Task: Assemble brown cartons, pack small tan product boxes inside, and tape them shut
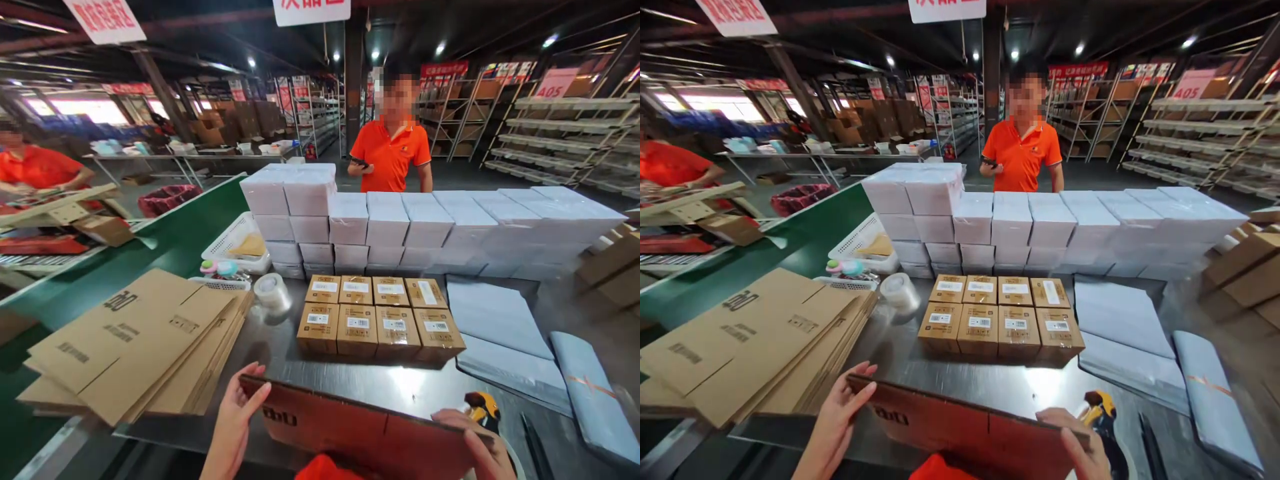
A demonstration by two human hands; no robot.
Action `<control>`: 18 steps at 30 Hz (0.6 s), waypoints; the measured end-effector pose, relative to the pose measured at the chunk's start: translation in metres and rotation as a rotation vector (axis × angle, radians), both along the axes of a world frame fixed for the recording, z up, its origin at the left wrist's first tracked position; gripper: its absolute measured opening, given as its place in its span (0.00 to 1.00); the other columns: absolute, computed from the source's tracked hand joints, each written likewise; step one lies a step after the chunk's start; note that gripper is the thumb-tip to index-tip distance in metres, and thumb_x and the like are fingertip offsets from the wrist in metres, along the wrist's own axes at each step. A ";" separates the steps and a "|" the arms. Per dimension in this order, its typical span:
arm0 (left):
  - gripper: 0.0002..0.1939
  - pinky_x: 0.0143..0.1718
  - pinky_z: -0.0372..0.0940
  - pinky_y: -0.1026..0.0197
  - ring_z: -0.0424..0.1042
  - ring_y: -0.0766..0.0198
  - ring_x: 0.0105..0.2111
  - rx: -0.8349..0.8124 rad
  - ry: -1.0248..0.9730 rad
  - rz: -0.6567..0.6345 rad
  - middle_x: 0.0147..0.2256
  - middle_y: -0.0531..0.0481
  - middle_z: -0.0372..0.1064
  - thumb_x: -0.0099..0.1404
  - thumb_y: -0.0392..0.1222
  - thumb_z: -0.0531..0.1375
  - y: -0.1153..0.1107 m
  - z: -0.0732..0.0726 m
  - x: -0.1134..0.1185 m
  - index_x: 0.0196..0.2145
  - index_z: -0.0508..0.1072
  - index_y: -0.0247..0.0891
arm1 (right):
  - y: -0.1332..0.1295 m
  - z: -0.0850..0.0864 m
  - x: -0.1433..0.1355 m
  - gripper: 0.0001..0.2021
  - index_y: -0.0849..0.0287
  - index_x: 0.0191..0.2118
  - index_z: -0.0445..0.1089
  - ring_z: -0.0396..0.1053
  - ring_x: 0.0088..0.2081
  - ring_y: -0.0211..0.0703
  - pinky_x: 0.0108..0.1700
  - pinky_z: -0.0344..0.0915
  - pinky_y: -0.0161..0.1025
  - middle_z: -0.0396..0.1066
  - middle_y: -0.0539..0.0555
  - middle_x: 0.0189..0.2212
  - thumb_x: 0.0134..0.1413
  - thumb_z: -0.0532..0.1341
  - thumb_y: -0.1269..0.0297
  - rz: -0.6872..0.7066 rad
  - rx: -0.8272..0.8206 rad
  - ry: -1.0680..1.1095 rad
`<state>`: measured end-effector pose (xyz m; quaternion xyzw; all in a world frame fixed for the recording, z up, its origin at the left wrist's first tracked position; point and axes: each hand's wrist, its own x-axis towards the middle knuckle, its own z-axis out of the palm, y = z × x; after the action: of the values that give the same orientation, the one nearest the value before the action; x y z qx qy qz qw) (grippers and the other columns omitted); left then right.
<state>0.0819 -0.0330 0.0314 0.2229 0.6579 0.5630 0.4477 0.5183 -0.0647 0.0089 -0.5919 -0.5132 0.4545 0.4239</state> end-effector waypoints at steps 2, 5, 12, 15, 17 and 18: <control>0.42 0.61 0.58 0.48 0.59 0.45 0.63 0.031 0.031 0.000 0.56 0.40 0.66 0.40 0.60 0.72 0.003 0.007 0.006 0.49 0.65 0.42 | 0.001 0.008 -0.006 0.24 0.51 0.30 0.82 0.73 0.47 0.67 0.53 0.67 0.58 0.80 0.62 0.38 0.51 0.59 0.37 -0.009 0.040 0.078; 0.40 0.65 0.50 0.43 0.53 0.45 0.65 0.090 0.081 0.052 0.60 0.38 0.58 0.45 0.60 0.69 0.006 0.014 0.014 0.51 0.61 0.43 | 0.004 0.017 -0.014 0.23 0.52 0.29 0.82 0.73 0.47 0.66 0.54 0.67 0.59 0.80 0.63 0.38 0.51 0.60 0.38 0.033 0.128 0.140; 0.36 0.66 0.47 0.43 0.51 0.46 0.65 0.111 0.164 -0.026 0.60 0.40 0.55 0.47 0.55 0.67 0.001 0.009 0.006 0.50 0.58 0.43 | 0.012 0.027 -0.024 0.28 0.52 0.44 0.80 0.65 0.58 0.70 0.63 0.53 0.66 0.74 0.62 0.52 0.46 0.62 0.37 -0.066 -0.169 0.158; 0.31 0.57 0.60 0.48 0.62 0.49 0.57 0.106 0.212 -0.030 0.53 0.44 0.63 0.48 0.54 0.66 -0.002 0.004 -0.001 0.47 0.61 0.43 | 0.013 0.029 -0.025 0.27 0.51 0.47 0.78 0.61 0.62 0.67 0.64 0.55 0.60 0.70 0.60 0.57 0.44 0.66 0.41 -0.141 -0.293 0.318; 0.29 0.51 0.64 0.53 0.67 0.53 0.50 0.109 0.245 -0.026 0.48 0.46 0.67 0.48 0.54 0.66 -0.005 0.002 -0.002 0.45 0.63 0.42 | 0.015 0.033 -0.025 0.28 0.51 0.44 0.78 0.59 0.63 0.68 0.65 0.53 0.59 0.70 0.60 0.57 0.36 0.70 0.42 -0.266 -0.344 0.365; 0.29 0.49 0.65 0.54 0.68 0.55 0.47 0.103 0.250 -0.033 0.47 0.47 0.68 0.48 0.53 0.66 -0.007 0.002 -0.002 0.45 0.64 0.42 | 0.017 0.035 -0.026 0.28 0.51 0.42 0.78 0.58 0.63 0.69 0.66 0.51 0.59 0.70 0.59 0.57 0.32 0.71 0.43 -0.355 -0.337 0.368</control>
<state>0.0801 -0.0404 0.0334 0.3247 0.6750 0.5565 0.3595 0.4927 -0.0477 0.0442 -0.6419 -0.2339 0.5517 0.4784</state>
